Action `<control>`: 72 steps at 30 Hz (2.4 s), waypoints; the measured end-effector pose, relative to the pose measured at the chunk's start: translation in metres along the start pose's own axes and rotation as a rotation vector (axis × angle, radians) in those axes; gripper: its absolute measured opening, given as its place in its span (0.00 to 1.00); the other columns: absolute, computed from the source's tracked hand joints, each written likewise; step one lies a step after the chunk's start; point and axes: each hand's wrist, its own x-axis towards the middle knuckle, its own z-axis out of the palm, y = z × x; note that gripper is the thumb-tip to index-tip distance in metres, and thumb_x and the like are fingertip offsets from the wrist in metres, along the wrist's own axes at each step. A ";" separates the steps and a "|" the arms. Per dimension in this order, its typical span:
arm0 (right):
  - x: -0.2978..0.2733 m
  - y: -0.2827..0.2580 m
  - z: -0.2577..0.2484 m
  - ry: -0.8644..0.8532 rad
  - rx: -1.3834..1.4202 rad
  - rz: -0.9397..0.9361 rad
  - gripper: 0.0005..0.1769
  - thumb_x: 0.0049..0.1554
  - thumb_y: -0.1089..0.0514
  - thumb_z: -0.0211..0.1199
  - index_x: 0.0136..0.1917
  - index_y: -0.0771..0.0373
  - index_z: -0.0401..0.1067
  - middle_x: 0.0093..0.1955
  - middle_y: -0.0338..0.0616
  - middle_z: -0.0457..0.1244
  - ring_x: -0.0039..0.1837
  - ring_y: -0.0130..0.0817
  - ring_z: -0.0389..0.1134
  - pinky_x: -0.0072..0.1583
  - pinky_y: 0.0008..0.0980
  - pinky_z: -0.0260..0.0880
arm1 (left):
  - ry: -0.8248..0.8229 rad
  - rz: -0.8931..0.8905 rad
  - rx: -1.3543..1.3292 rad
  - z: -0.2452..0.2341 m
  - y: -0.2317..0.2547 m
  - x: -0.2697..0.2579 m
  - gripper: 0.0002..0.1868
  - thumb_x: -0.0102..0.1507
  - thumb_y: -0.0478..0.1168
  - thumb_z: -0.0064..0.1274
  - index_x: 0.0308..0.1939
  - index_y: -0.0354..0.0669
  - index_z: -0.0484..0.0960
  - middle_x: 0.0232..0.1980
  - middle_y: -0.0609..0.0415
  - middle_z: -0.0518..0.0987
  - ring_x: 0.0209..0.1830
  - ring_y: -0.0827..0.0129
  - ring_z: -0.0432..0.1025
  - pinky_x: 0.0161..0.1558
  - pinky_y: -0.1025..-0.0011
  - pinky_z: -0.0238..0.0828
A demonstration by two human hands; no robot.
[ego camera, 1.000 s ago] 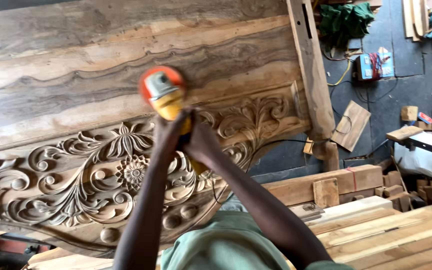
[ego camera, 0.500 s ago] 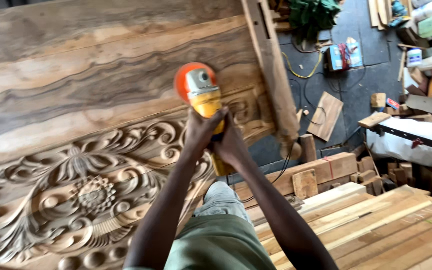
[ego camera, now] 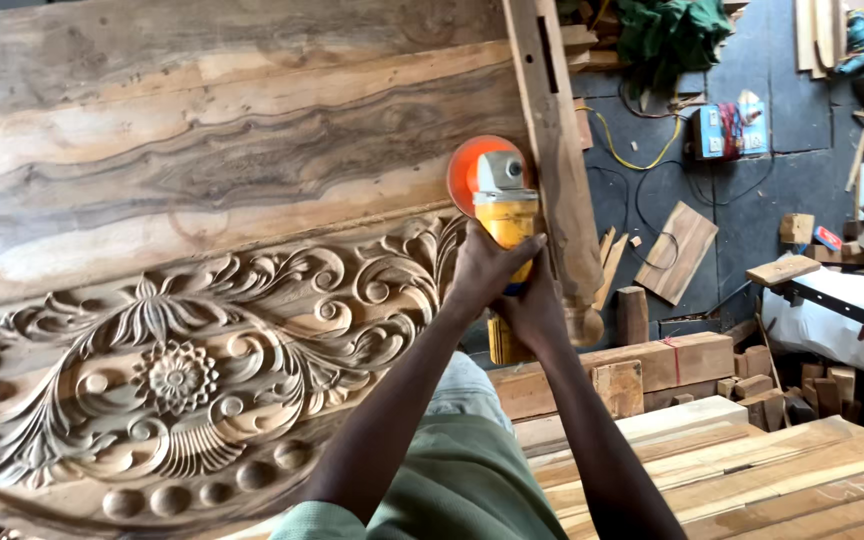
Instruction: The person uses an angle grinder with a sanding disc to sand the surface and decorative carvings of a large wooden headboard.
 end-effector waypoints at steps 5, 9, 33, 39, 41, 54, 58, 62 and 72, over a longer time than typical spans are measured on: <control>-0.003 -0.041 0.046 -0.165 -0.062 -0.006 0.56 0.44 0.51 0.76 0.77 0.63 0.48 0.60 0.62 0.68 0.61 0.58 0.71 0.61 0.51 0.73 | 0.044 -0.141 -0.049 -0.068 -0.011 -0.009 0.31 0.56 0.53 0.65 0.55 0.37 0.75 0.46 0.48 0.84 0.40 0.66 0.82 0.42 0.67 0.85; -0.011 -0.083 0.087 -0.319 -0.019 -0.080 0.55 0.45 0.50 0.75 0.75 0.64 0.47 0.54 0.63 0.71 0.53 0.59 0.74 0.57 0.50 0.78 | 0.098 0.067 -0.310 -0.131 -0.017 -0.026 0.24 0.61 0.46 0.62 0.54 0.34 0.77 0.47 0.46 0.84 0.42 0.67 0.82 0.46 0.69 0.83; 0.054 -0.018 0.000 -0.048 0.165 -0.184 0.58 0.42 0.54 0.76 0.78 0.63 0.47 0.68 0.59 0.65 0.67 0.52 0.70 0.63 0.46 0.73 | -0.031 0.057 -0.161 -0.015 0.033 0.040 0.27 0.55 0.53 0.67 0.47 0.35 0.82 0.40 0.46 0.86 0.37 0.66 0.82 0.40 0.67 0.80; 0.048 -0.085 0.066 -0.162 -0.048 -0.047 0.56 0.43 0.51 0.76 0.77 0.61 0.48 0.61 0.58 0.68 0.61 0.54 0.72 0.60 0.47 0.75 | 0.076 0.012 -0.164 -0.108 0.019 0.037 0.21 0.57 0.50 0.64 0.45 0.36 0.84 0.37 0.50 0.86 0.35 0.69 0.82 0.37 0.68 0.81; 0.045 -0.111 0.100 -0.229 -0.091 -0.035 0.51 0.45 0.51 0.74 0.74 0.61 0.51 0.57 0.59 0.70 0.57 0.55 0.75 0.58 0.47 0.78 | 0.152 0.072 -0.218 -0.148 0.010 0.031 0.19 0.59 0.47 0.64 0.44 0.36 0.83 0.37 0.50 0.86 0.35 0.70 0.81 0.36 0.69 0.80; -0.036 -0.246 0.329 -0.501 -0.113 -0.532 0.51 0.48 0.53 0.72 0.75 0.70 0.48 0.47 0.62 0.70 0.40 0.51 0.76 0.44 0.41 0.81 | 0.475 0.075 -0.480 -0.416 -0.042 -0.072 0.16 0.65 0.44 0.62 0.50 0.38 0.79 0.42 0.56 0.81 0.36 0.75 0.75 0.39 0.76 0.75; -0.048 -0.241 0.319 -0.516 -0.164 -0.566 0.54 0.49 0.52 0.72 0.77 0.72 0.45 0.50 0.65 0.68 0.41 0.52 0.76 0.44 0.40 0.82 | 0.474 0.016 -0.466 -0.409 -0.044 -0.082 0.17 0.63 0.44 0.62 0.49 0.38 0.78 0.41 0.53 0.82 0.35 0.71 0.77 0.39 0.73 0.79; -0.041 -0.209 0.267 -0.474 -0.138 -0.282 0.55 0.43 0.52 0.75 0.76 0.64 0.48 0.51 0.62 0.70 0.46 0.56 0.75 0.49 0.44 0.79 | 0.402 -0.059 -0.428 -0.350 -0.034 -0.066 0.18 0.60 0.43 0.63 0.49 0.39 0.77 0.42 0.52 0.83 0.37 0.69 0.79 0.41 0.70 0.82; 0.016 -0.074 0.099 -0.042 -0.003 0.090 0.52 0.43 0.54 0.75 0.74 0.62 0.50 0.61 0.57 0.67 0.59 0.53 0.73 0.59 0.45 0.76 | -0.090 -0.155 -0.064 -0.125 -0.004 0.026 0.34 0.54 0.56 0.65 0.52 0.33 0.76 0.45 0.44 0.84 0.37 0.63 0.83 0.39 0.64 0.86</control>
